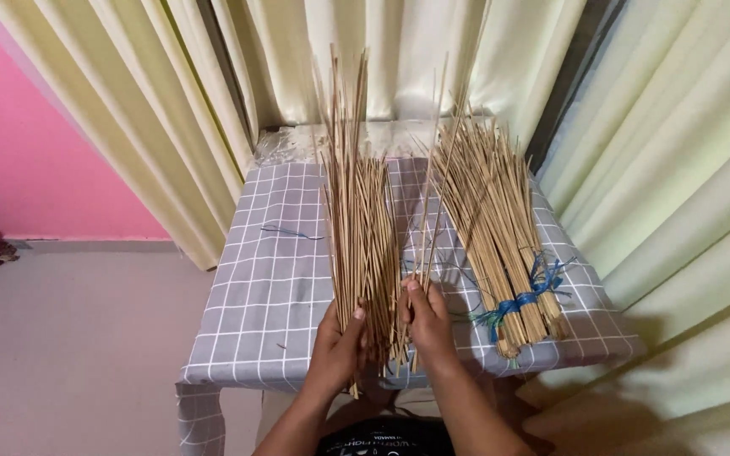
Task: Gathering a bunch of thin wooden sticks and tying them together with a blue string to form a bundle.
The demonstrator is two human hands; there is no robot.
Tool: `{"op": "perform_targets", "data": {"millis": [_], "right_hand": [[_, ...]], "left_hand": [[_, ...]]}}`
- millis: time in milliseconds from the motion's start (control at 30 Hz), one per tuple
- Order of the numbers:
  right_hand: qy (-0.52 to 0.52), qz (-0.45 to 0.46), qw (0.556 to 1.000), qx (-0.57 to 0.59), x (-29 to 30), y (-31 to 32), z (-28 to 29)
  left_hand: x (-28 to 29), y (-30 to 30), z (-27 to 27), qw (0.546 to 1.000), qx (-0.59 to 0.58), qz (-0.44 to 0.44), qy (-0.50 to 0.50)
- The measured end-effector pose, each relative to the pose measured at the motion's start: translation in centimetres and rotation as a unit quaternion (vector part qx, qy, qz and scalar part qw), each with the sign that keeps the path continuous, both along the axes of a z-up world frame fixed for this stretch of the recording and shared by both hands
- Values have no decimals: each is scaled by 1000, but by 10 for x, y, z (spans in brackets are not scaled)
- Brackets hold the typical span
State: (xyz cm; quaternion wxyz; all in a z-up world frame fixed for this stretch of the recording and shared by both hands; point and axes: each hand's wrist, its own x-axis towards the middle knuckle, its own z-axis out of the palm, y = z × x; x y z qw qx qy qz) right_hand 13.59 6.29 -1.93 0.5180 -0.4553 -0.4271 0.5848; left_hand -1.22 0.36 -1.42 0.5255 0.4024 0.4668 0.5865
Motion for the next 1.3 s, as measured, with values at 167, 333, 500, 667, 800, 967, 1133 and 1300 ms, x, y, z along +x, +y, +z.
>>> {"op": "perform_targets", "data": {"millis": [167,333,500,667,800,967,1133,1300], "right_hand": [[79,1,995,63,-5,12,-26],[91,16,996,-18,1,0,1],[22,11,995,-96,-11,3,-3],[72,77,994,-12,-25,9,-40],[25,83,996,-9,-23,4,-29],[79,95,992,-8,-30,0,-27],[36,76,996,-44,-27,-6,-13],[72,72,994,-23,-25,-7,-12]], "left_hand": [[2,0,5,999,-34,-1,-16],[2,-2,15,999,-31,9,10],[-1,5,19,996,-52,12,69],[8,-1,25,993,-23,-7,114],[7,-4,18,997,-21,-9,80],[10,-6,23,998,-19,1,59],[7,0,12,998,-29,1,60],[7,-1,12,995,-24,17,98]]}}
